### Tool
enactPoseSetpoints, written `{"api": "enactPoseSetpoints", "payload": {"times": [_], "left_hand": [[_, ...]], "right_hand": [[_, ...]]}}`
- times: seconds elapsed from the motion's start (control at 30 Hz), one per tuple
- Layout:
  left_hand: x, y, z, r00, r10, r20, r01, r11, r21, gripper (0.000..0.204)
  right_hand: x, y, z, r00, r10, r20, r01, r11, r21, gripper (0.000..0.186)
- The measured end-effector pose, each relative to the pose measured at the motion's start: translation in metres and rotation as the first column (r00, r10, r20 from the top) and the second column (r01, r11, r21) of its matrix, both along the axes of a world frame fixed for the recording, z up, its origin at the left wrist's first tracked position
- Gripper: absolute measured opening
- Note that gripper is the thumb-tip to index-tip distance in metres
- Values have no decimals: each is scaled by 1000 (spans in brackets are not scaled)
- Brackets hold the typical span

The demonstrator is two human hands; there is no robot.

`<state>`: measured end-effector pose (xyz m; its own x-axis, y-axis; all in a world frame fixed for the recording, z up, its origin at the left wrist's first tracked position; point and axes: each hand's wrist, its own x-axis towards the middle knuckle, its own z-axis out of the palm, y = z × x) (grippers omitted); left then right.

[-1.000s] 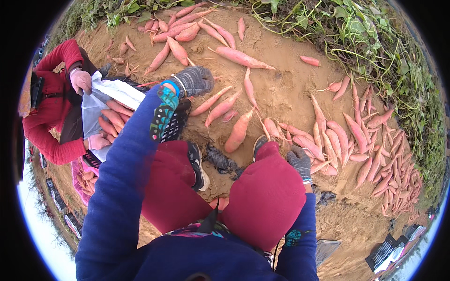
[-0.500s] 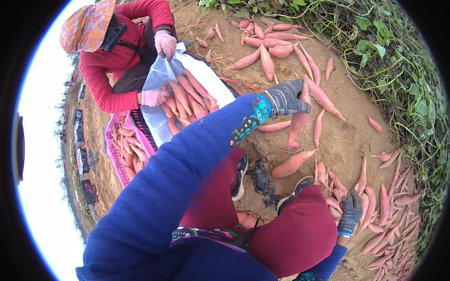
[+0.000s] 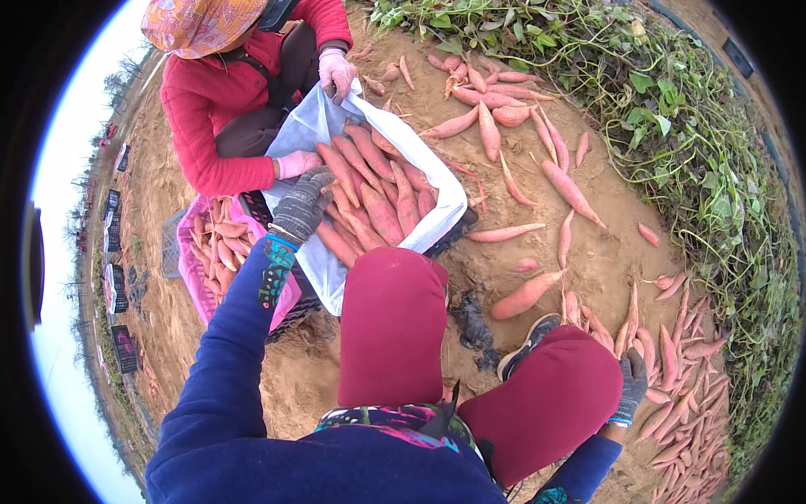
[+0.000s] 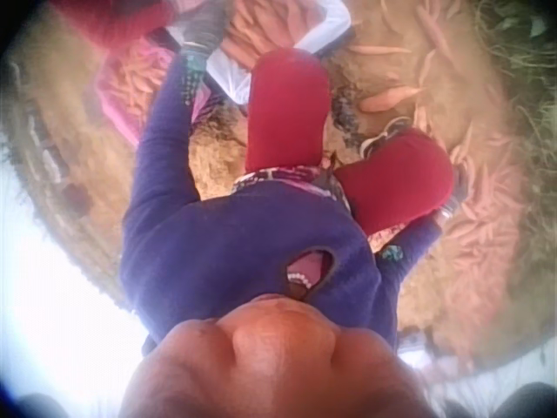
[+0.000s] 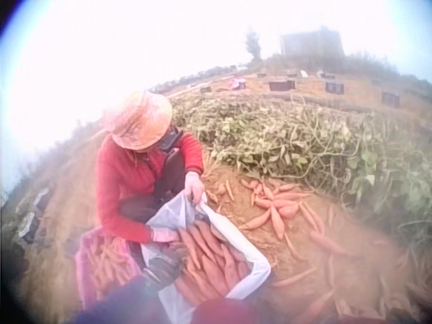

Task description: The person squats in a field and sorts harvested sweet potatoes by hand, moving them from a pink crate and the ground into a black crate lined with a white cloth. Another worker assists nearby. The person continues picking and placing sweet potatoes into the crate.

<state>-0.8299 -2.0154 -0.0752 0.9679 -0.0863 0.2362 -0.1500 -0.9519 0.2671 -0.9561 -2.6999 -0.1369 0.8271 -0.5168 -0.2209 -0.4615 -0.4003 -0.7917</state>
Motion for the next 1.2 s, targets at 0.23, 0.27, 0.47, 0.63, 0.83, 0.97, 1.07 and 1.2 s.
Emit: {"api": "enactPoseSetpoints", "payload": {"times": [0.23,0.27,0.47,0.63,0.83,0.97,1.07,1.2], "left_hand": [[-29,9,-88,897,92,-432,-13,983,182,73],[-20,4,-82,910,80,-408,-82,997,14,66],[39,-97,24,928,-285,-240,171,899,-404,48],[60,-232,81,850,-476,-226,224,715,-662,45],[57,-329,53,733,-574,-364,306,757,-577,43],[53,-351,42,659,-641,-394,375,734,-566,41],[55,-366,40,675,-623,-395,373,750,-546,40],[57,-391,39,664,-600,-447,122,676,-727,39]], "right_hand": [[-32,1,19,996,76,49,-74,996,-41,28],[-39,-9,13,996,-53,-66,62,986,152,32],[-93,-55,-61,923,-315,-220,304,949,-82,40],[-110,-74,-97,904,-330,-270,189,878,-440,36],[-69,-66,-119,909,43,-415,-265,827,-495,35],[-23,-75,-140,865,62,-498,-393,700,-596,33],[2,-92,-140,716,97,-692,-536,712,-454,34],[24,-103,-101,654,239,-718,-617,717,-323,39]]}}
